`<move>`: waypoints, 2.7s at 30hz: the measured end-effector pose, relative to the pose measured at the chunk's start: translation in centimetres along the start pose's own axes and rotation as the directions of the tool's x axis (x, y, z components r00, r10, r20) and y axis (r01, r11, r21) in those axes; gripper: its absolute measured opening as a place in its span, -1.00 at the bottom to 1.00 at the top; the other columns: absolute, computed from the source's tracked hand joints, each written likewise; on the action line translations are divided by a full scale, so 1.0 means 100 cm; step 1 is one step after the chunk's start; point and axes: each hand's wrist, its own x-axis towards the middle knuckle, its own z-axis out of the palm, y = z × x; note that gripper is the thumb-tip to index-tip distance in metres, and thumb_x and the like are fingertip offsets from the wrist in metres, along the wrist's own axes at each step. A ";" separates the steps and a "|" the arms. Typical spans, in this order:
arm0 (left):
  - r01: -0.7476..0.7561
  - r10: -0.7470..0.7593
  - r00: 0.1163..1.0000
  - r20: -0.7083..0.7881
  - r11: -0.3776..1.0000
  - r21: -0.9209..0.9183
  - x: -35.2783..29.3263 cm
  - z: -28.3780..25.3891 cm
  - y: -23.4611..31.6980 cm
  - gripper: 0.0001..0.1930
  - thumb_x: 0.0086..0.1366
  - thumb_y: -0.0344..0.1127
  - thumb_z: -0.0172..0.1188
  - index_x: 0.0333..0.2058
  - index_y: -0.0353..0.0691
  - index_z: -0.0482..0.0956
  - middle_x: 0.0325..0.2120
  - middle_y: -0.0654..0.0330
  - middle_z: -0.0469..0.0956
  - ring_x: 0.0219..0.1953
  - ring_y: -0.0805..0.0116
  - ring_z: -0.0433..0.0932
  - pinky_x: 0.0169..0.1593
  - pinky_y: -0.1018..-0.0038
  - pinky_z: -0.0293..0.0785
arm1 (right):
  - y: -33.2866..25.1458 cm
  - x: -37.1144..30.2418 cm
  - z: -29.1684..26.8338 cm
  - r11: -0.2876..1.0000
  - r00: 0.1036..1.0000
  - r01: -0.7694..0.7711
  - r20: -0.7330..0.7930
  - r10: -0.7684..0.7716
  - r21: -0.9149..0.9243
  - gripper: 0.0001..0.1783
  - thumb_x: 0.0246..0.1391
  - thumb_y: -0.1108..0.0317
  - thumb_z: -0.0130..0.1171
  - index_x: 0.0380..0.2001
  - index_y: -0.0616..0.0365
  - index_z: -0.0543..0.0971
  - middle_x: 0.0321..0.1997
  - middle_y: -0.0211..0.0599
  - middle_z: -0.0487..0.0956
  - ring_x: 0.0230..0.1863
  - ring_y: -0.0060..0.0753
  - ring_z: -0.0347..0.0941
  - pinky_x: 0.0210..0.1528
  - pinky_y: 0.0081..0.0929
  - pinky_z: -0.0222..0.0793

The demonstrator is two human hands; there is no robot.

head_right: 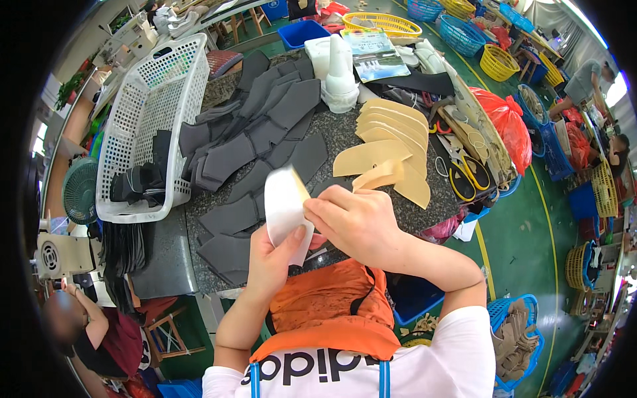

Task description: The person peels protective backing from adhesive foam inserts and presses them onto shoe components by hand.

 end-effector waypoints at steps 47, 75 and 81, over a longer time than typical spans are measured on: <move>-0.143 0.023 0.987 -0.160 0.587 -0.797 -0.073 -0.041 -0.005 0.06 0.02 0.31 0.28 0.31 -0.25 0.05 0.28 -0.12 0.13 0.32 -0.03 0.12 0.35 0.04 -0.03 | -0.042 -0.031 -0.003 0.878 0.892 0.440 0.025 -0.452 0.190 -0.78 -0.31 0.32 0.22 -0.44 -0.07 0.54 -0.41 -0.55 0.46 -0.12 -0.42 0.37 -0.04 -0.39 0.31; -0.234 0.194 0.957 0.215 0.079 0.969 0.007 -0.085 0.024 -0.53 -0.07 -0.08 0.40 -0.29 -0.25 0.45 -0.29 0.07 0.45 -0.19 0.04 0.46 -0.12 0.23 0.43 | 0.016 -0.018 0.069 0.975 0.863 -0.175 0.456 0.218 -0.134 -0.71 -0.04 0.11 0.28 -0.47 0.04 0.44 -0.59 -0.35 0.47 -0.41 -0.21 0.41 -0.26 -0.30 0.25; -0.200 -0.287 0.937 0.202 0.036 0.979 0.036 -0.074 -0.016 -0.26 -0.21 0.12 0.46 -0.27 -0.45 0.42 -0.37 -0.10 0.49 -0.21 -0.04 0.50 -0.17 0.16 0.48 | 0.025 -0.047 0.060 0.908 0.827 -0.412 0.385 0.409 -0.078 -0.59 -0.29 0.10 0.46 -0.51 0.05 0.45 -0.68 -0.39 0.35 -0.46 -0.26 0.38 -0.34 -0.30 0.30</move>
